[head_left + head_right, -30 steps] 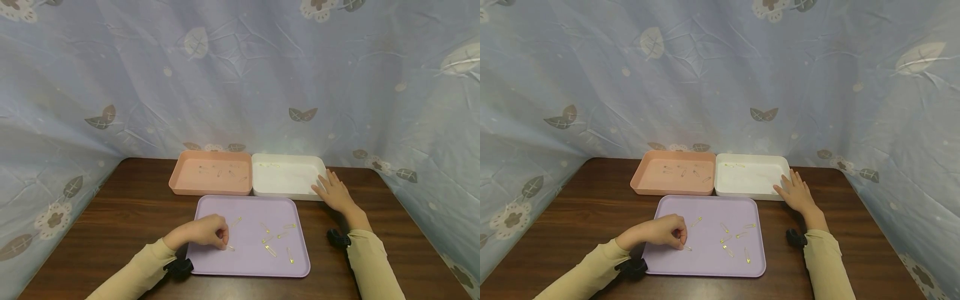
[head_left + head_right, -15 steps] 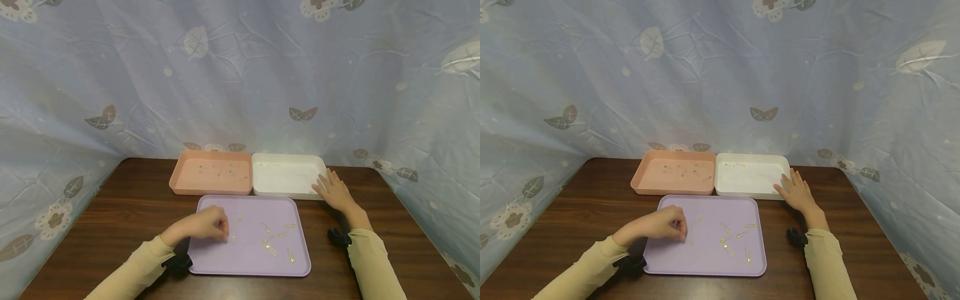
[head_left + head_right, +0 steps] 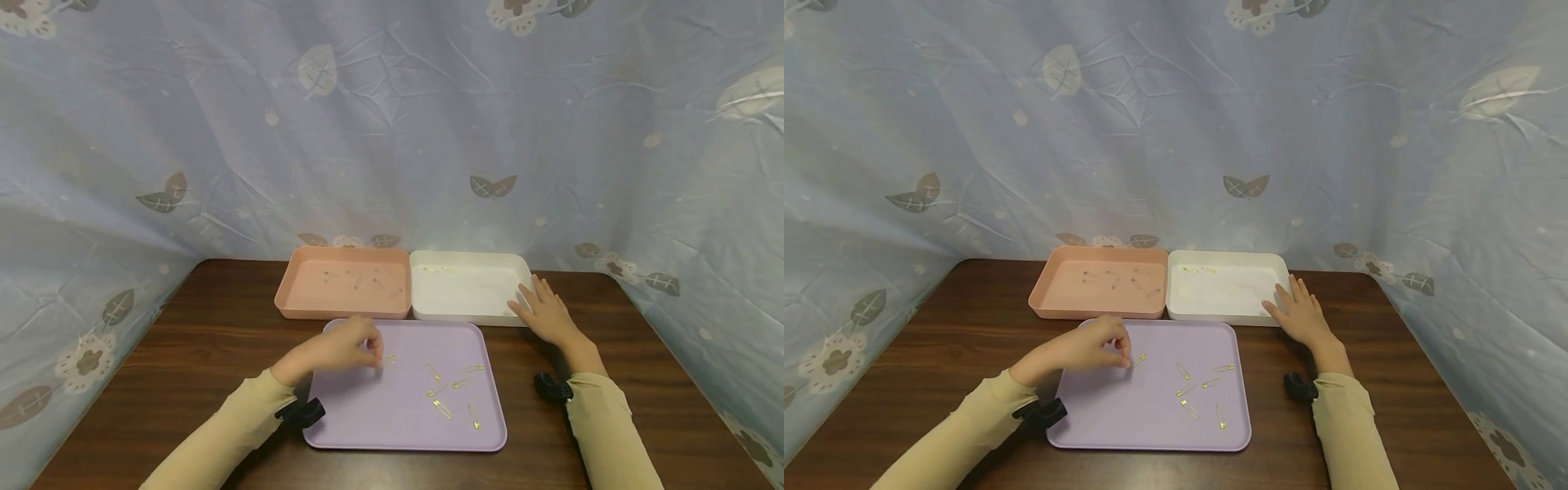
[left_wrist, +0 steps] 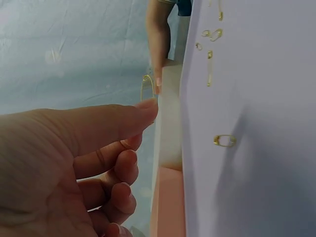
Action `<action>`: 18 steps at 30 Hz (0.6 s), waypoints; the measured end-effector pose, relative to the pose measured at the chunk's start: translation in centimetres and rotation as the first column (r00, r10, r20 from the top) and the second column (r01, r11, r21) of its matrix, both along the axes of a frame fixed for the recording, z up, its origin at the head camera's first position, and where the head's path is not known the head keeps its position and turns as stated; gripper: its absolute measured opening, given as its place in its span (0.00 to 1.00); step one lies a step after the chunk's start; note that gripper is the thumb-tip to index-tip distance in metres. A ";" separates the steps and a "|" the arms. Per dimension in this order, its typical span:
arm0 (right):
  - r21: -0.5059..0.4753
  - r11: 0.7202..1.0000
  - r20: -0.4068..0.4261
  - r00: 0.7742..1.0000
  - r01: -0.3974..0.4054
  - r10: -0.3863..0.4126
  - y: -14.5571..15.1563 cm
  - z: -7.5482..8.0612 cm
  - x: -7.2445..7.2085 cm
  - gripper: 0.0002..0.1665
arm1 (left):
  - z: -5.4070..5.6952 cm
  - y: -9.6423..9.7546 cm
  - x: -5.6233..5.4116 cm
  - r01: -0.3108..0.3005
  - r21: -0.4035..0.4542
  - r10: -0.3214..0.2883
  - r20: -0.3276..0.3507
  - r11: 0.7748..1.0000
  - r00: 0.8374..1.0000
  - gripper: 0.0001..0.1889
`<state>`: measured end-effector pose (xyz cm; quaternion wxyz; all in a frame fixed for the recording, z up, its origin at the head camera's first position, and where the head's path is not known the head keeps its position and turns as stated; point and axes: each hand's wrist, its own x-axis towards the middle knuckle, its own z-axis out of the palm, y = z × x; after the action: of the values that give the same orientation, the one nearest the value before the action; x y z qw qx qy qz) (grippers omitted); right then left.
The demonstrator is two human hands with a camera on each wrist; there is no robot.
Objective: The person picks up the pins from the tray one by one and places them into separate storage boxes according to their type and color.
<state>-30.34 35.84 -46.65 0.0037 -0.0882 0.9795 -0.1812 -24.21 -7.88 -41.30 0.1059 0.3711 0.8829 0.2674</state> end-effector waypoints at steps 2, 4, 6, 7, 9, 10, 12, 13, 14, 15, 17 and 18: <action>0.003 1.000 -0.001 1.000 0.002 -0.002 0.0 0.0 0.0 0.45 | 0.3 0.4 -0.4 0.001 -0.001 -0.001 -0.016 1.000 1.000 0.07; 0.009 1.000 -0.003 1.000 0.003 -0.003 0.0 -0.1 0.0 0.46 | 0.6 0.9 -0.7 0.007 -0.002 -0.007 -0.026 1.000 1.000 0.07; 0.010 1.000 -0.003 1.000 0.004 -0.004 0.0 -0.1 -0.1 0.46 | 0.8 1.3 -1.1 0.009 0.000 -0.009 -0.034 1.000 0.999 0.07; 0.011 1.000 -0.003 1.000 0.005 -0.005 0.0 -0.1 -0.1 0.46 | 1.0 1.5 -1.3 0.009 -0.002 -0.009 -0.038 1.000 0.999 0.06; 0.010 1.000 -0.004 1.000 0.004 -0.004 0.0 -0.2 -0.1 0.46 | 1.3 2.0 -1.7 0.013 0.001 -0.013 -0.051 1.000 0.999 0.06; 0.010 1.000 -0.004 1.000 0.004 -0.004 0.1 -0.2 -0.2 0.46 | 1.4 2.2 -2.0 0.015 0.003 -0.015 -0.064 1.000 0.998 0.05; 0.016 1.000 -0.009 1.000 0.005 -0.005 0.1 -0.2 -0.2 0.46 | 1.7 2.7 -2.4 0.014 0.005 -0.014 -0.082 1.000 0.997 0.05; 0.018 1.000 -0.011 1.000 0.005 -0.005 0.1 -0.2 -0.2 0.46 | 1.8 2.9 -2.7 0.015 0.004 -0.014 -0.092 1.000 0.996 0.05; 0.019 1.000 -0.014 1.000 0.005 -0.005 0.1 -0.2 -0.2 0.46 | 1.9 3.2 -2.9 0.018 0.005 -0.018 -0.103 1.000 0.994 0.05; 0.020 1.000 -0.016 1.000 0.006 -0.006 0.1 -0.2 -0.2 0.46 | 2.1 3.5 -3.2 0.022 0.006 -0.021 -0.110 1.000 0.994 0.05; 0.018 1.000 -0.020 1.000 0.007 -0.007 0.1 -0.2 -0.2 0.46 | 2.3 4.1 -3.5 0.021 0.003 -0.021 -0.114 1.000 0.993 0.05; 0.016 1.000 -0.019 1.000 0.007 -0.006 0.1 -0.1 -0.3 0.46 | 2.5 4.4 -3.7 0.022 0.000 -0.022 -0.111 1.000 0.994 0.05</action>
<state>-30.59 35.90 -46.80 -0.0055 -0.0867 0.9812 -0.1725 -27.92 -3.46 -38.84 0.0593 0.3951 0.8831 0.2458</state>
